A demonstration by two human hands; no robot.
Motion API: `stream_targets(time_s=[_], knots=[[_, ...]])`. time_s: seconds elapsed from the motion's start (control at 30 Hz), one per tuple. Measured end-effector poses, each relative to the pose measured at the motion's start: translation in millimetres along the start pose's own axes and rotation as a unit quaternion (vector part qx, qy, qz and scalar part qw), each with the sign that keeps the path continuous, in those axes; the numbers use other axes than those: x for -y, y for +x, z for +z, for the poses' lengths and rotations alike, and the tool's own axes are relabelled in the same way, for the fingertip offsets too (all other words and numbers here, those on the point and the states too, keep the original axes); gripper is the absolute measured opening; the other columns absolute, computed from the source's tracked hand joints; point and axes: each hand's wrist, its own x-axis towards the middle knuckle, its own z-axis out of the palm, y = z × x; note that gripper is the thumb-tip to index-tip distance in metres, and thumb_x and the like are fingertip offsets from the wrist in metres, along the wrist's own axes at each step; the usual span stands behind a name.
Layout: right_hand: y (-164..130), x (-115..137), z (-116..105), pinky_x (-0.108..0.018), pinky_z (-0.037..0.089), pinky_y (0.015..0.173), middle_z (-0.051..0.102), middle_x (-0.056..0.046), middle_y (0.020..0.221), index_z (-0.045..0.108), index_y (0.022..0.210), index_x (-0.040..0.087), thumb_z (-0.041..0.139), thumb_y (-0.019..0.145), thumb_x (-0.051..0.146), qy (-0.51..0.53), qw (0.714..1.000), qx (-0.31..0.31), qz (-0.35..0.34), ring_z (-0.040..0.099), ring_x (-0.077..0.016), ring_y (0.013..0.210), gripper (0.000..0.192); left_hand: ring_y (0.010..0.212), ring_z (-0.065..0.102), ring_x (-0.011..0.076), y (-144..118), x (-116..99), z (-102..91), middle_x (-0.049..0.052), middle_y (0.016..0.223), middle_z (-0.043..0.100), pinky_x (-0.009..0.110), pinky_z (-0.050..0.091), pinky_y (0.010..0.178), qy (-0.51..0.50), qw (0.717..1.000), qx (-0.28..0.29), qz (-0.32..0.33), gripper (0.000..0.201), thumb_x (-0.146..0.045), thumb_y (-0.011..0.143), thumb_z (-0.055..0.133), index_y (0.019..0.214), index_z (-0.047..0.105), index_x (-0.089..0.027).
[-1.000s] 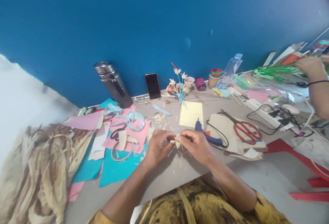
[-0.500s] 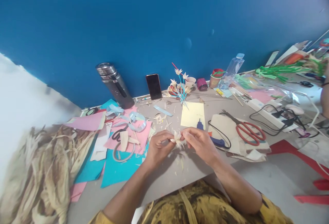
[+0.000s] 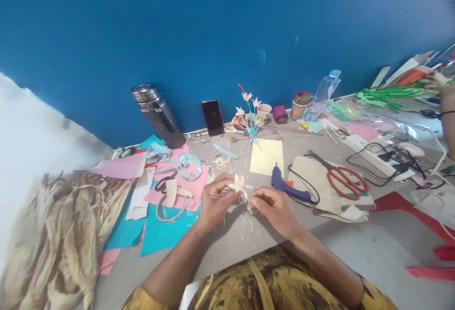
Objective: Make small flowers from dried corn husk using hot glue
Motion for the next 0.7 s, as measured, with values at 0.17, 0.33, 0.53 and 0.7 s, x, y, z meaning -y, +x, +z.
stream_targets(time_s=[0.17, 0.33, 0.53, 0.7], knots=[[7, 6, 7, -0.022, 0.042, 0.056, 0.066, 0.000, 0.072, 0.071, 0.085, 0.018, 0.065, 0.083, 0.024, -0.023, 0.997, -0.047, -0.057, 0.053, -0.0119, 0.058, 0.008, 0.073, 0.059, 0.0152, 1, 2, -0.9, 0.002, 0.081, 0.066, 0.029, 0.048, 0.067, -0.057, 0.997, 0.004, -0.060, 0.007, -0.022, 0.077, 0.078, 0.072, 0.074, -0.019], [9, 9, 12, -0.021, 0.042, 0.055, 0.068, 0.000, 0.074, 0.069, 0.082, 0.018, 0.066, 0.081, 0.019, -0.059, 0.990, -0.078, -0.101, 0.053, -0.0109, 0.057, 0.004, 0.073, 0.058, 0.0151, 1, 1, 0.7, 0.002, 0.077, 0.064, 0.028, 0.045, 0.068, -0.051, 0.998, 0.011, -0.047, 0.009, -0.021, 0.077, 0.078, 0.070, 0.074, -0.019], [11, 12, 7, -0.022, 0.042, 0.056, 0.067, -0.001, 0.073, 0.069, 0.082, 0.018, 0.064, 0.088, 0.023, -0.066, 0.985, -0.081, -0.140, 0.054, -0.0117, 0.059, 0.009, 0.074, 0.057, 0.0150, 0, 2, 0.7, 0.003, 0.078, 0.064, 0.028, 0.044, 0.070, -0.057, 0.998, 0.035, -0.015, 0.007, -0.021, 0.078, 0.079, 0.073, 0.075, -0.019], [12, 10, 6, -0.021, 0.041, 0.055, 0.068, 0.000, 0.074, 0.069, 0.082, 0.018, 0.065, 0.090, 0.025, -0.067, 0.983, -0.075, -0.151, 0.054, -0.0113, 0.058, 0.011, 0.075, 0.058, 0.0146, 0, 2, 0.7, 0.003, 0.080, 0.065, 0.027, 0.044, 0.069, -0.071, 0.996, 0.060, -0.012, 0.006, -0.021, 0.079, 0.079, 0.075, 0.076, -0.019]])
